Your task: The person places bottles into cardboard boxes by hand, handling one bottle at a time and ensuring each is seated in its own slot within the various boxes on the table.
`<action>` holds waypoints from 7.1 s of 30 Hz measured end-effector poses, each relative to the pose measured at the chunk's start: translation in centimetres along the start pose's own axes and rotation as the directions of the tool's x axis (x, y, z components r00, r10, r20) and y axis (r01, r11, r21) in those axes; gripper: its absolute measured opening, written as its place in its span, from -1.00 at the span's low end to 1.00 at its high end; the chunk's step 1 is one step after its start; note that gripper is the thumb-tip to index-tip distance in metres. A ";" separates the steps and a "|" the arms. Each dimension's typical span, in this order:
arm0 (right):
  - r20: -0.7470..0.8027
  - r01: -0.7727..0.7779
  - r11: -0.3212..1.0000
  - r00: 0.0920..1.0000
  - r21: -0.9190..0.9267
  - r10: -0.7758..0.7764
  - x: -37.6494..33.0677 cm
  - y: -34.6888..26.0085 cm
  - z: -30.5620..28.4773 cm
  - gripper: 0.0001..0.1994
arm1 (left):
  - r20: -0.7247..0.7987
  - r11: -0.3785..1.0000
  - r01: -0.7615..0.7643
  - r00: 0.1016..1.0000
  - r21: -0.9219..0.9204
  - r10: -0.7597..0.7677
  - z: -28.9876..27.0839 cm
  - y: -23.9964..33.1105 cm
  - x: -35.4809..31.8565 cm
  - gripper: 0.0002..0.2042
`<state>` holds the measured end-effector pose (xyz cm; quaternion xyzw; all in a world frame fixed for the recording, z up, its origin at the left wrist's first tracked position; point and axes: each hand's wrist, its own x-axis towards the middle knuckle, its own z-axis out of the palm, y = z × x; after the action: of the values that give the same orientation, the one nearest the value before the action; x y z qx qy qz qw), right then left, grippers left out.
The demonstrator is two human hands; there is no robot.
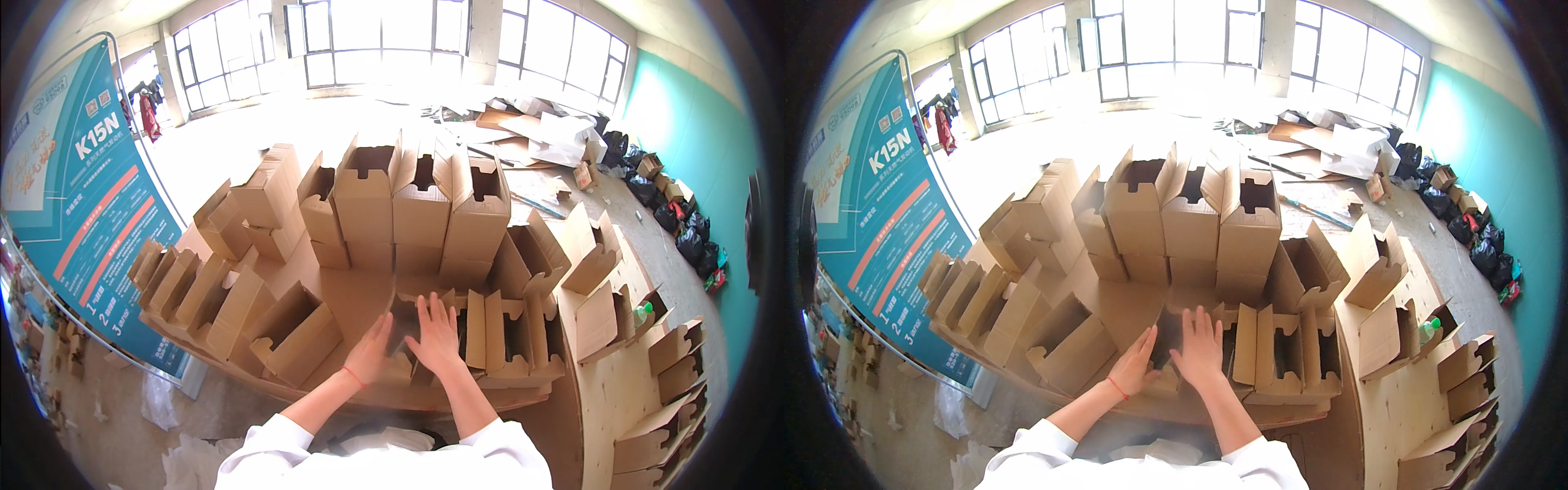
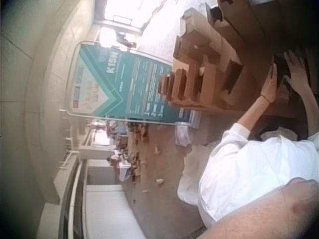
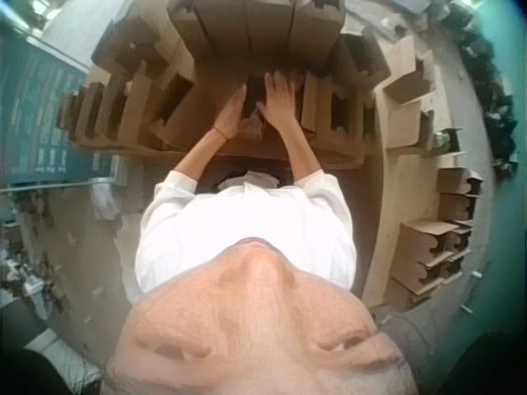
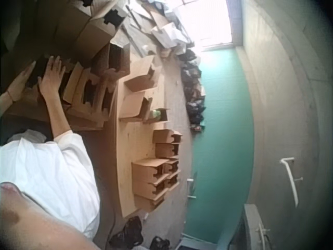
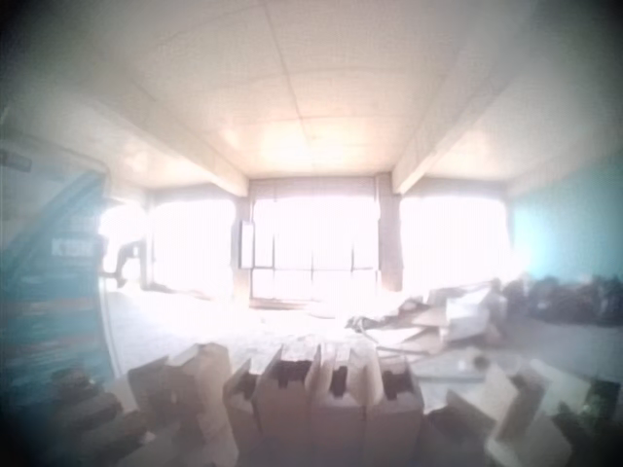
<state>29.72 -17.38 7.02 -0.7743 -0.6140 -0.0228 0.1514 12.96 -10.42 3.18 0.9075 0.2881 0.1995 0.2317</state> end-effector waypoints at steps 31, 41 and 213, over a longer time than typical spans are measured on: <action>0.092 0.003 0.973 0.995 0.229 -0.025 -1.9 0.5 4.9 -0.47 | 0.229 0.569 0.338 0.939 -0.750 -0.255 6.7 -1.1 -0.1 -0.24; 0.106 0.020 0.997 0.994 0.078 -0.028 -1.9 0.1 5.8 -0.50 | -0.529 0.898 0.324 0.839 0.297 -0.127 -9.3 -4.2 -4.5 -0.29; -0.061 0.051 0.502 0.998 0.863 0.004 9.1 1.0 14.1 -0.66 | 0.225 0.652 0.361 0.931 -0.667 -0.286 -11.1 -0.7 -4.6 -0.47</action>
<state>30.82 -5.33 -4.59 -0.5863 -0.5496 0.2632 0.5338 3.73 -9.36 10.78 0.6947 0.3364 0.2030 0.6025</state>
